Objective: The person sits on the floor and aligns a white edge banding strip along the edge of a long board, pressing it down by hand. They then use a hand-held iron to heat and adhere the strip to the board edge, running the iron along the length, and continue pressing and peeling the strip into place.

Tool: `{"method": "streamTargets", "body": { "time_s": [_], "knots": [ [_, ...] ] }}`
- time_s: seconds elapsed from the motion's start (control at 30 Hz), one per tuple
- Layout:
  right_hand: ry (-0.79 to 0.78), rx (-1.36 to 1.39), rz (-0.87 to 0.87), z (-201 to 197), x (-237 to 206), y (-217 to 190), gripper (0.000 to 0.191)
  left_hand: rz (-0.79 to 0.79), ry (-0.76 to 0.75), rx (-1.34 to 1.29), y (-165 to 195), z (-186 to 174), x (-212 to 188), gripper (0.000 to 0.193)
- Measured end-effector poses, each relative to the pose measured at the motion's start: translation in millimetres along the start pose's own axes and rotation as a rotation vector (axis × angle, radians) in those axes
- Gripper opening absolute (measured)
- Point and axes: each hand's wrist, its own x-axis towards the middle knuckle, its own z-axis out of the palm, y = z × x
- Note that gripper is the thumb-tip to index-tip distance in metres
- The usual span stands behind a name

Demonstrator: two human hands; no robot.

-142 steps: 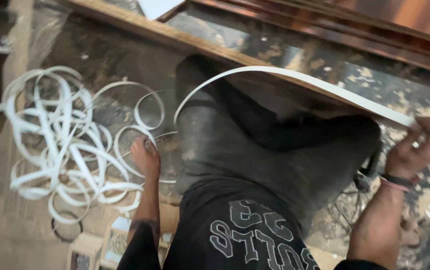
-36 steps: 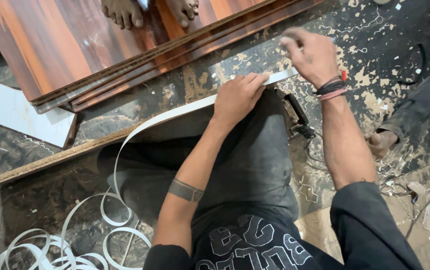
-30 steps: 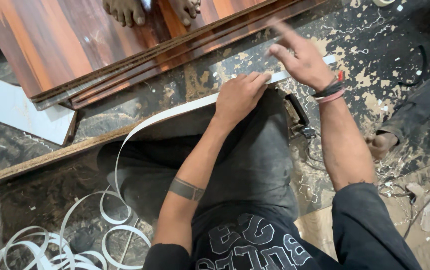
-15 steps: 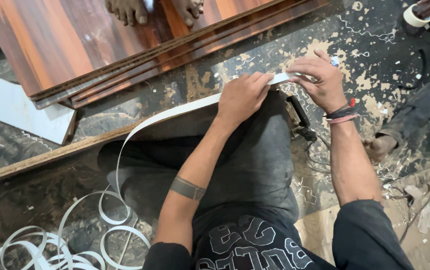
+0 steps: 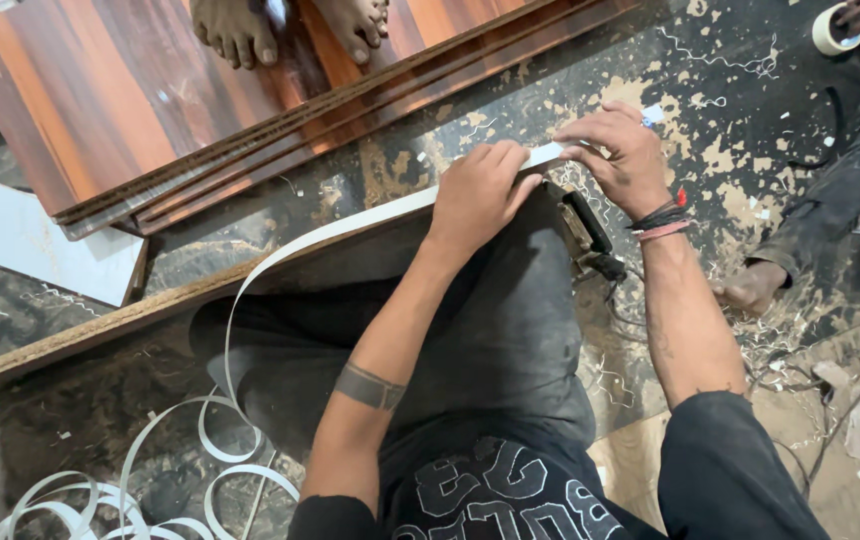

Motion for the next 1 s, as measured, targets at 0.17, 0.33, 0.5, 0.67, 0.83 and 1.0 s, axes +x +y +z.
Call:
{"method": "streamTargets", "body": {
  "time_s": [0.17,0.33,0.5,0.67,0.83,1.0],
  "knots": [
    [0.012,0.024,0.016,-0.4,0.4,-2.8,0.022,0.004,0.034,0.011,4.5,3.0,5.1,0.026],
    [-0.014,0.009,0.017,-5.4,1.9,-8.2,0.022,0.0,0.031,0.006,5.4,2.3,5.2,0.018],
    [-0.052,-0.055,-0.047,-11.3,5.1,-9.2,0.021,0.016,0.044,0.023,5.3,2.4,5.1,0.016],
    [-0.036,-0.123,-0.005,-19.1,4.0,-0.7,0.022,0.021,0.058,0.026,4.0,2.5,6.3,0.016],
    [-0.007,-0.09,0.002,-26.8,-2.6,21.6,0.023,0.01,0.056,0.037,4.7,2.4,6.0,0.016],
    [0.059,0.064,0.066,-32.3,-7.6,52.4,0.04,0.01,0.073,0.015,4.8,3.3,6.1,0.015]
  ]
}}
